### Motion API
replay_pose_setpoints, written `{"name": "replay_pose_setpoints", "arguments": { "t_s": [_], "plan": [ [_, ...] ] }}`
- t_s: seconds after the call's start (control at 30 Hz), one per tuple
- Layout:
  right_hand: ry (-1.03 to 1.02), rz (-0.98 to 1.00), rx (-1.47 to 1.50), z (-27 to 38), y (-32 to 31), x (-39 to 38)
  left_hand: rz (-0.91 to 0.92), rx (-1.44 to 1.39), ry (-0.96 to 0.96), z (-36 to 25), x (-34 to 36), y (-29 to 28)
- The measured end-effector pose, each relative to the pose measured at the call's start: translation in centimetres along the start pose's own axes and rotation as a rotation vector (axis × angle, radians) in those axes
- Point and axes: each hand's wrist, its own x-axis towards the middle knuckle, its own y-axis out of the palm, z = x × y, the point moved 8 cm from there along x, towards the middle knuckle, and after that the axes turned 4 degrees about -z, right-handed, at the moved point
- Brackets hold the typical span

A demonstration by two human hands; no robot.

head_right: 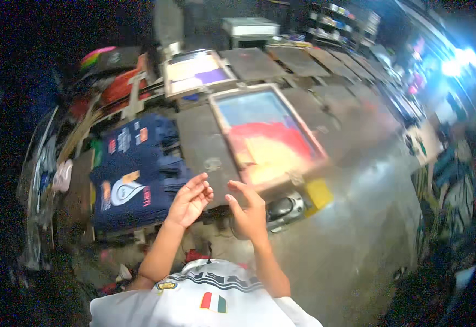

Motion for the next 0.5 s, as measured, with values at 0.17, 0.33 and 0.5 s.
{"name": "replay_pose_setpoints", "arguments": {
  "t_s": [0.17, 0.33, 0.5],
  "plan": [
    [-0.005, -0.184, 0.004, -0.3, -13.8, -3.2, 0.157, 0.04, -0.192, 13.0, 1.0, 11.3],
    [0.08, -0.404, -0.001, -3.1, -25.3, -6.7, 0.258, 0.162, -0.401, 24.7, 1.3, 18.1],
    [0.173, -0.653, 0.0, -6.1, -33.0, -8.5, 0.323, 0.128, -0.629, 32.9, 2.0, 21.7]
  ]
}}
